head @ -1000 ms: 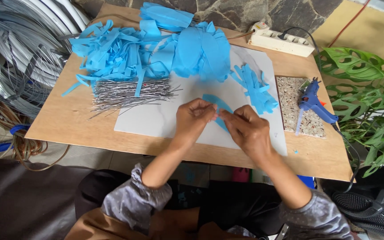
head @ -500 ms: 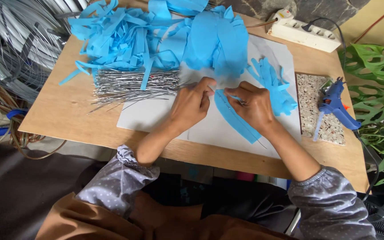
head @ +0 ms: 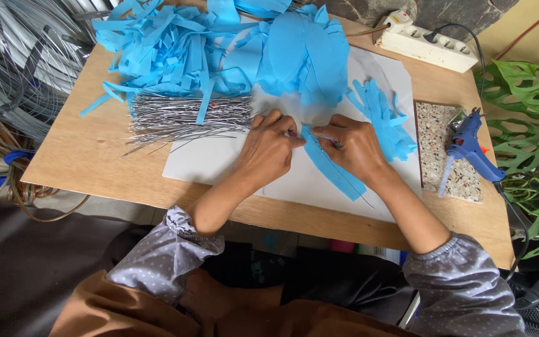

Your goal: Gluing thin metal wires onto blue paper petals using a hot glue gun to assemble artificial flower components.

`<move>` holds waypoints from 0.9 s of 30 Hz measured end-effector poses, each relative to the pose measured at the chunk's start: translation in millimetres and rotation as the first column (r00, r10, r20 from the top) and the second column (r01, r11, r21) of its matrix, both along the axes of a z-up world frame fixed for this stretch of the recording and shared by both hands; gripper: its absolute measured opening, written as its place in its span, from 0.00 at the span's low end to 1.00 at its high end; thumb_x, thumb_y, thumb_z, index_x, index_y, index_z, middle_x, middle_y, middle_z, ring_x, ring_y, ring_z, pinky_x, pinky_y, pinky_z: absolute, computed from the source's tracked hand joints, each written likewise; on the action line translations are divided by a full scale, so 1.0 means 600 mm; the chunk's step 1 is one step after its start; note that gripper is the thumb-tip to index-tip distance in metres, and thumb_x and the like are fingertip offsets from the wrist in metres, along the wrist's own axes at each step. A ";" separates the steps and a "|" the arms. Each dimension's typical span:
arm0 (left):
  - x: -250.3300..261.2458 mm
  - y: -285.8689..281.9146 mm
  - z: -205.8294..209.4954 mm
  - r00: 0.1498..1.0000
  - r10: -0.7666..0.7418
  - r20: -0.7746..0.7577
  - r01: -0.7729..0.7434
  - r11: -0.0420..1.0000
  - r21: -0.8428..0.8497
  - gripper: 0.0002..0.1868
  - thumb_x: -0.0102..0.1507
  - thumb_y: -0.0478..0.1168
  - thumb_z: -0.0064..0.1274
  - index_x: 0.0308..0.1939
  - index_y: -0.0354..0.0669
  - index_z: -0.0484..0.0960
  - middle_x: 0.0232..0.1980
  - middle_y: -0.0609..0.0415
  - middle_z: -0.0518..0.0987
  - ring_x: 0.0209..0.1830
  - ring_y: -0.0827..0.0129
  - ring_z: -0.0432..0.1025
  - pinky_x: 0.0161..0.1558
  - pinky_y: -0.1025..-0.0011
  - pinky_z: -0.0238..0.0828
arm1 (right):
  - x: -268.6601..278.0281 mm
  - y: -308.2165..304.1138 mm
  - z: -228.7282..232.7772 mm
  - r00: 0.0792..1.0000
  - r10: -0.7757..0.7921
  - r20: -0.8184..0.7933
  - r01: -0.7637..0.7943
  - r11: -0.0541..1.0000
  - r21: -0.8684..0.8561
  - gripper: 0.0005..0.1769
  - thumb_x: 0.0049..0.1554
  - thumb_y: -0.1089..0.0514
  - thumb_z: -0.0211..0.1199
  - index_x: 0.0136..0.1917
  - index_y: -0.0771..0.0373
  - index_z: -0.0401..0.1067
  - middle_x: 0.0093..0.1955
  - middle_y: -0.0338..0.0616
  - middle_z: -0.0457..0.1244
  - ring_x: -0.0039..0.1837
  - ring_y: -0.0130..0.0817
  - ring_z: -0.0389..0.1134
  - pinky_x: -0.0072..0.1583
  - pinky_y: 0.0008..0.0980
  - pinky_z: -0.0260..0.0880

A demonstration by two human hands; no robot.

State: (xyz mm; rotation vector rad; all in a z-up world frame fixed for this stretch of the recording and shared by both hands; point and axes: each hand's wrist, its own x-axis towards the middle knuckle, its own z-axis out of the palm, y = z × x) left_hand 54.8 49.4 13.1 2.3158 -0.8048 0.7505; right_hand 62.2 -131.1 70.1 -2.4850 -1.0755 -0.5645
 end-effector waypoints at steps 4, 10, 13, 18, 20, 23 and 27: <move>0.000 -0.002 0.001 0.999 -0.001 0.037 0.002 1.000 -0.015 0.12 0.48 0.28 0.47 0.26 0.49 0.82 0.30 0.59 0.66 0.38 0.67 0.58 0.40 0.70 0.52 | -0.010 0.005 0.012 1.000 -0.011 -0.023 0.010 0.999 -0.035 0.10 0.44 0.72 0.59 0.37 0.62 0.75 0.25 0.43 0.56 0.24 0.37 0.59 0.28 0.28 0.57; -0.003 -0.001 0.009 0.998 -0.014 0.053 0.013 1.000 0.014 0.11 0.47 0.26 0.48 0.26 0.47 0.81 0.35 0.58 0.67 0.41 0.66 0.58 0.40 0.68 0.51 | -0.010 0.002 0.008 0.999 -0.035 -0.035 0.031 0.994 -0.109 0.12 0.44 0.71 0.58 0.39 0.58 0.75 0.24 0.39 0.55 0.25 0.34 0.58 0.29 0.26 0.57; -0.002 -0.001 0.008 0.998 -0.013 0.056 0.011 0.999 0.038 0.11 0.47 0.27 0.48 0.27 0.47 0.80 0.38 0.58 0.68 0.43 0.66 0.58 0.42 0.67 0.51 | -0.011 0.004 0.012 0.999 -0.039 -0.033 0.034 0.991 -0.131 0.11 0.44 0.72 0.58 0.38 0.60 0.75 0.24 0.40 0.55 0.25 0.35 0.58 0.28 0.27 0.57; 0.000 -0.004 0.004 0.999 -0.011 0.049 0.007 0.997 0.079 0.12 0.47 0.27 0.47 0.28 0.47 0.79 0.40 0.59 0.69 0.44 0.66 0.56 0.43 0.67 0.51 | -0.010 0.001 0.009 0.996 -0.077 -0.039 0.070 0.984 -0.165 0.13 0.44 0.71 0.57 0.39 0.59 0.75 0.23 0.38 0.55 0.25 0.33 0.58 0.29 0.25 0.57; -0.002 -0.002 0.006 0.999 -0.014 0.040 0.010 0.995 0.096 0.12 0.47 0.27 0.47 0.29 0.47 0.79 0.40 0.59 0.69 0.45 0.66 0.56 0.43 0.67 0.50 | -0.009 0.000 0.008 0.995 -0.086 -0.048 0.076 0.981 -0.180 0.13 0.44 0.71 0.57 0.40 0.58 0.75 0.23 0.38 0.54 0.24 0.32 0.57 0.29 0.25 0.57; -0.003 -0.003 0.007 0.999 -0.016 0.028 0.012 0.991 0.132 0.12 0.48 0.27 0.47 0.31 0.46 0.78 0.42 0.59 0.71 0.46 0.66 0.56 0.44 0.66 0.50 | -0.008 -0.001 0.008 0.994 -0.093 -0.055 0.081 0.976 -0.202 0.14 0.44 0.71 0.56 0.41 0.58 0.75 0.23 0.37 0.54 0.24 0.31 0.57 0.29 0.25 0.58; 0.000 -0.007 0.002 1.000 -0.016 0.015 0.013 0.984 0.178 0.11 0.49 0.27 0.46 0.32 0.46 0.75 0.41 0.59 0.73 0.48 0.66 0.56 0.45 0.67 0.49 | -0.008 -0.001 0.007 0.994 -0.096 -0.051 0.083 0.972 -0.220 0.14 0.44 0.71 0.57 0.42 0.58 0.75 0.22 0.37 0.55 0.24 0.30 0.57 0.29 0.24 0.57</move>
